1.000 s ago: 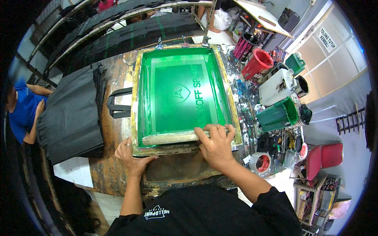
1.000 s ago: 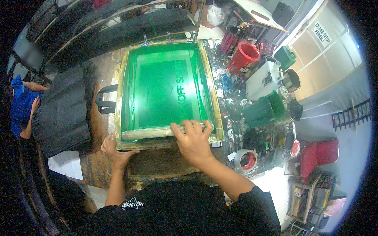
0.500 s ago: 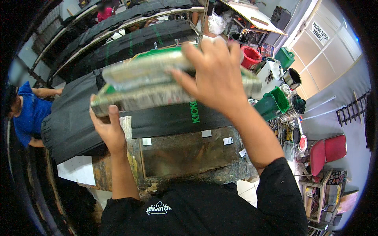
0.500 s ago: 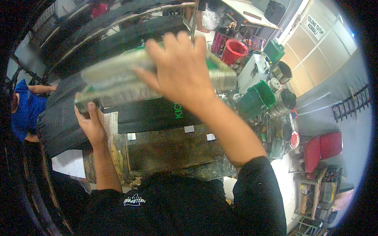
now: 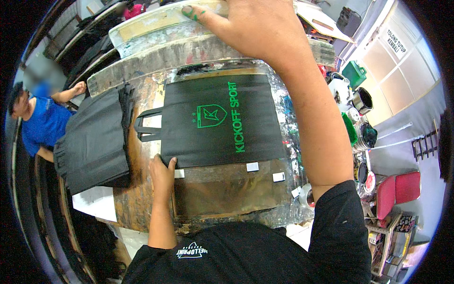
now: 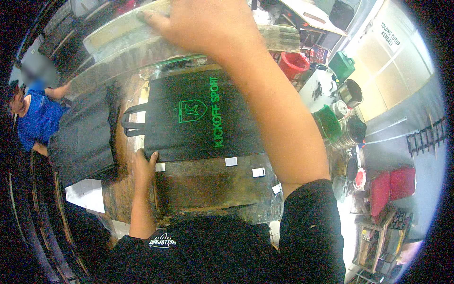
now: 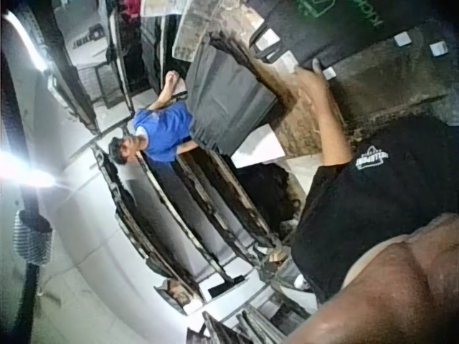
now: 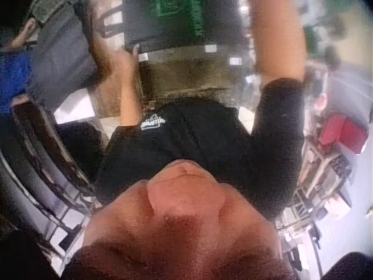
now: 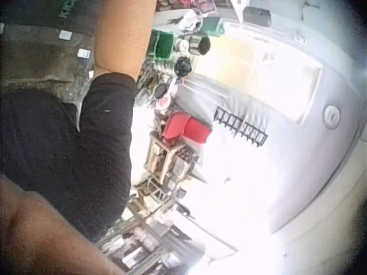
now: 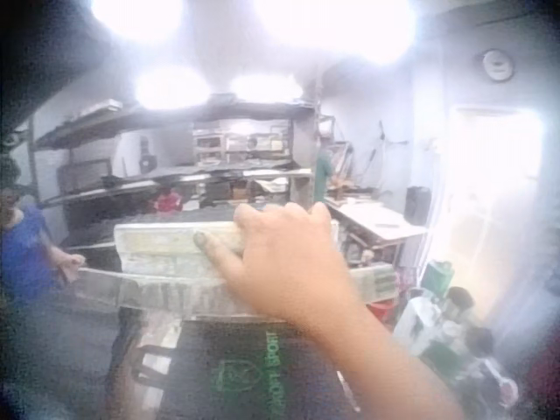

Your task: The person performs screen printing on a black tote bag using a green ink-filled screen and a squeegee. They repeatedly pull the squeegee across the screen to transfer a green logo onto the bag, then lift the screen to reveal the print and move the bag aside.

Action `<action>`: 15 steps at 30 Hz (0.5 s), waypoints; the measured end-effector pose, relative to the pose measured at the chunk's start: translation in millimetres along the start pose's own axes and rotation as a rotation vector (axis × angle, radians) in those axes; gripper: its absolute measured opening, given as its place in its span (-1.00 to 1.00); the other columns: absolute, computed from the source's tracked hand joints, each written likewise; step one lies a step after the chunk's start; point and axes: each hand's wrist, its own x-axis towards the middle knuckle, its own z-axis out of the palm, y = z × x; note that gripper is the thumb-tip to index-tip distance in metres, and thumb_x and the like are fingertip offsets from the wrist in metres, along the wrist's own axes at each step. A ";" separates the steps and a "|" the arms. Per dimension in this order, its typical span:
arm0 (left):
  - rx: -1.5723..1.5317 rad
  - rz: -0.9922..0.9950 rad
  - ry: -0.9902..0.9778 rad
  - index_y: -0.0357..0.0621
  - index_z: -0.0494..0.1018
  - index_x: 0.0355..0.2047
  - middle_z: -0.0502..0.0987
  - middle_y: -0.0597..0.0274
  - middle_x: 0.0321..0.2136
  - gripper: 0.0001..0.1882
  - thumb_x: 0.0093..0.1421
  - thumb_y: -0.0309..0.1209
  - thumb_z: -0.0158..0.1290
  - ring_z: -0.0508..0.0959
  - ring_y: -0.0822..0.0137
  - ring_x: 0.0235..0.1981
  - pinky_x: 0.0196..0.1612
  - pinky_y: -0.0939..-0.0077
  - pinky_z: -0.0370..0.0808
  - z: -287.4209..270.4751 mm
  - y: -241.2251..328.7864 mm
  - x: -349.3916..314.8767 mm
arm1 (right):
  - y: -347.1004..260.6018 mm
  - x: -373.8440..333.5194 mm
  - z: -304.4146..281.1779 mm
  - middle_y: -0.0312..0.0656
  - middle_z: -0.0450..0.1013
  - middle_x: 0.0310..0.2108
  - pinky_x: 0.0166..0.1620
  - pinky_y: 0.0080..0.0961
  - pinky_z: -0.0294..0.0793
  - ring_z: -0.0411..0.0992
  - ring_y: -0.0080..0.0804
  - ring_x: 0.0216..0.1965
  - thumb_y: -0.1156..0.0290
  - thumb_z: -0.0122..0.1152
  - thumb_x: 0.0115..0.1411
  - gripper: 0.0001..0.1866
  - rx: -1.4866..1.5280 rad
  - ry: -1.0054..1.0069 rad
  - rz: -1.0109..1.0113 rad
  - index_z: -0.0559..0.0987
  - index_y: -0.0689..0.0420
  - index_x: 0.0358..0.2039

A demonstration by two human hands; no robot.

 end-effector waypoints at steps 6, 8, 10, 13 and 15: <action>-0.237 0.163 0.088 -0.51 0.51 0.12 0.62 -0.39 -0.02 -0.43 0.31 -0.23 0.28 0.62 -0.24 0.05 0.16 0.03 0.50 15.6 -18.5 25.5 | -1.8 1.8 -4.9 -0.08 0.61 -0.30 0.11 -0.11 0.43 0.55 -0.29 -0.17 -0.24 -0.23 0.54 -0.28 -0.004 -0.024 0.013 0.66 0.18 -0.10; -0.318 0.235 0.240 -0.49 0.53 0.13 0.62 -0.37 0.03 -0.47 0.36 -0.23 0.23 0.62 -0.21 0.09 0.18 0.05 0.50 16.5 -22.4 46.4 | 5.4 3.0 -3.7 -0.10 0.61 -0.30 0.08 -0.14 0.43 0.54 -0.30 -0.19 -0.25 -0.23 0.54 -0.28 0.032 -0.052 -0.018 0.65 0.17 -0.11; -0.411 0.352 0.312 -0.48 0.52 0.16 0.64 -0.28 0.01 -0.50 0.40 -0.27 0.19 0.63 -0.09 0.06 0.16 0.11 0.51 -7.7 -3.7 75.4 | 7.7 3.5 -6.3 -0.12 0.59 -0.32 0.06 -0.16 0.43 0.51 -0.32 -0.22 -0.28 -0.23 0.53 -0.27 0.074 -0.074 -0.031 0.65 0.16 -0.13; -0.549 0.373 0.197 -0.48 0.49 0.22 0.67 0.01 -0.16 -0.52 0.42 -0.36 0.17 0.61 0.28 -0.23 -0.17 0.36 0.53 -81.5 27.5 120.8 | 15.1 20.8 15.8 -0.18 0.56 -0.36 0.04 -0.18 0.43 0.48 -0.34 -0.27 -0.31 -0.24 0.53 -0.27 0.036 -0.027 -0.020 0.63 0.14 -0.16; -0.630 0.259 0.187 -0.46 0.47 0.25 0.66 0.24 -0.31 -0.49 0.40 -0.35 0.20 0.54 0.50 -0.51 -0.52 0.52 0.47 -131.3 10.0 147.6 | 1.6 19.2 -3.5 -0.21 0.54 -0.37 0.03 -0.17 0.43 0.46 -0.37 -0.29 -0.31 -0.25 0.53 -0.27 0.031 -0.113 -0.004 0.61 0.13 -0.18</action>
